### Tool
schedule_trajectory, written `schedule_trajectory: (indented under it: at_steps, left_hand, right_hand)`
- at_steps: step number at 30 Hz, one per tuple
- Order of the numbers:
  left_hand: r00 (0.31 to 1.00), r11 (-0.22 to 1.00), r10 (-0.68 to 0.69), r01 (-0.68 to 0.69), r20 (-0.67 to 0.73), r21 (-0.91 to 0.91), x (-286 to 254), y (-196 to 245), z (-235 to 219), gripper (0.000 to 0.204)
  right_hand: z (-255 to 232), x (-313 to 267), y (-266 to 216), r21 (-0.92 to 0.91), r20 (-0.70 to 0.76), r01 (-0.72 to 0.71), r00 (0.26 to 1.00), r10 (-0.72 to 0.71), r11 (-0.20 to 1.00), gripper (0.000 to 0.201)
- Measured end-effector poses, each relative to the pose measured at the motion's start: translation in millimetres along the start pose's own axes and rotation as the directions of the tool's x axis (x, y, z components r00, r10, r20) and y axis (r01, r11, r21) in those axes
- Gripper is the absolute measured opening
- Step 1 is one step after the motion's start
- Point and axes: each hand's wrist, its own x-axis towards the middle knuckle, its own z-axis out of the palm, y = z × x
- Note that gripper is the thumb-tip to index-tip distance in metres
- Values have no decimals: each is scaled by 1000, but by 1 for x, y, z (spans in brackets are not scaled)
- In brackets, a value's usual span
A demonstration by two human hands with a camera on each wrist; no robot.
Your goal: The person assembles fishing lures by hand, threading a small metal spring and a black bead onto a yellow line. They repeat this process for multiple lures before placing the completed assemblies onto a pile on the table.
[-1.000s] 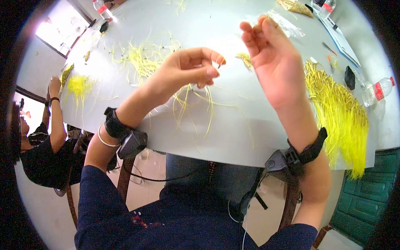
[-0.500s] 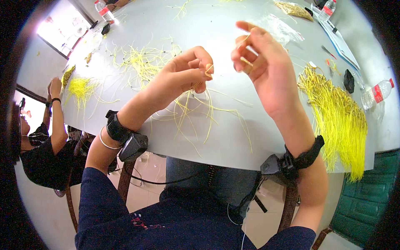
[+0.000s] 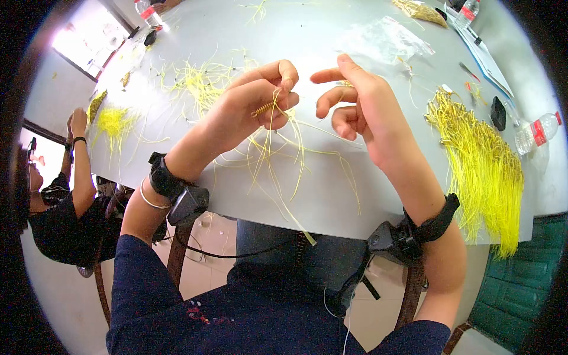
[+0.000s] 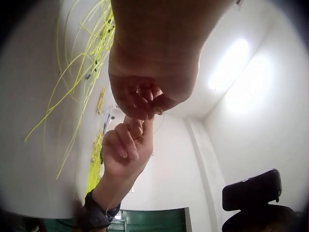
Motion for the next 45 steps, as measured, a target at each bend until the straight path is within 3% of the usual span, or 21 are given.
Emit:
schedule_trajectory:
  at_steps: [2, 4, 5, 7, 10, 14, 16, 17, 19, 20, 22, 28, 31, 32, 34, 37, 43, 45]
  left_hand:
    - [1000, 1000, 12, -12, 12, 1, 1, -3, -3, 9]
    - [999, 1000, 23, -23, 27, 2, 2, -3, -3, 8]
    - [999, 999, 38, -39, 28, 8, 1, -2, -1, 7]
    - [998, 998, 53, -54, 30, 13, 1, -2, 1, 7]
    - [994, 993, 106, -105, -4, 47, 0, -4, 1, 7]
    - [990, 991, 132, -132, 54, 8, 1, -5, -6, 5]
    - [986, 990, 143, -144, 84, 4, 1, -6, -5, 6]
    - [987, 990, 142, -141, 69, -18, 2, -7, -3, 7]
    - [989, 990, 141, -138, 54, -41, 3, -6, 0, 8]
    - [989, 990, 129, -125, 78, -58, 3, -5, 2, 9]
    - [988, 991, 118, -110, 103, -76, 3, -5, 2, 10]
    - [984, 990, 140, -137, 114, -36, 4, -6, 3, 10]
    - [988, 986, 130, -120, 81, -116, 3, -7, -3, 12]
    - [990, 988, 128, -123, 52, -98, 4, -7, -7, 13]
    - [991, 989, 135, -133, 15, -59, 3, -6, -8, 15]
    - [992, 992, 119, -118, 41, -33, 3, -5, -6, 15]
    - [995, 998, 62, -62, 82, 1, 2, -5, -6, 14]
    - [995, 997, 74, -73, 74, -11, 3, -5, -3, 14]
  right_hand:
    - [3, 3, 6, 6, -80, -27, 996, 27, 1000, 26]
    - [14, 8, 13, -269, -366, 107, 908, -204, 957, 24]
    - [14, 8, 15, -269, -368, 105, 907, -203, 957, 24]
    - [14, 8, 16, -431, -165, 299, 901, -401, 851, 21]
    - [20, 6, 15, -426, -54, 342, 915, -400, 838, 20]
    - [21, 7, 19, -445, -32, 379, 899, -437, 811, 19]
    - [21, 8, 21, -353, -17, 451, 873, -488, 819, 16]
    - [21, 6, 21, -354, -16, 452, 873, -488, 819, 16]
    - [22, 2, 18, -75, -38, 292, 955, -296, 953, 11]
    - [22, 3, 19, -75, -38, 292, 955, -296, 953, 11]
    - [23, 4, 22, 103, 63, 303, 949, -310, 947, 10]
    - [20, 7, 22, 187, 135, 315, 930, -342, 931, 14]
    - [19, 6, 17, 224, 133, 343, 916, -377, 912, 17]
    - [19, 5, 14, 224, 139, 340, 916, -376, 913, 17]
    - [17, 3, 10, 45, 53, 368, 928, -370, 929, 22]
    - [23, 6, 11, -15, -50, 326, 944, -327, 945, 22]
    - [19, 6, 18, -248, 34, 323, 945, -325, 913, 18]
    - [13, 7, 18, -146, 51, 317, 949, -313, 937, 17]
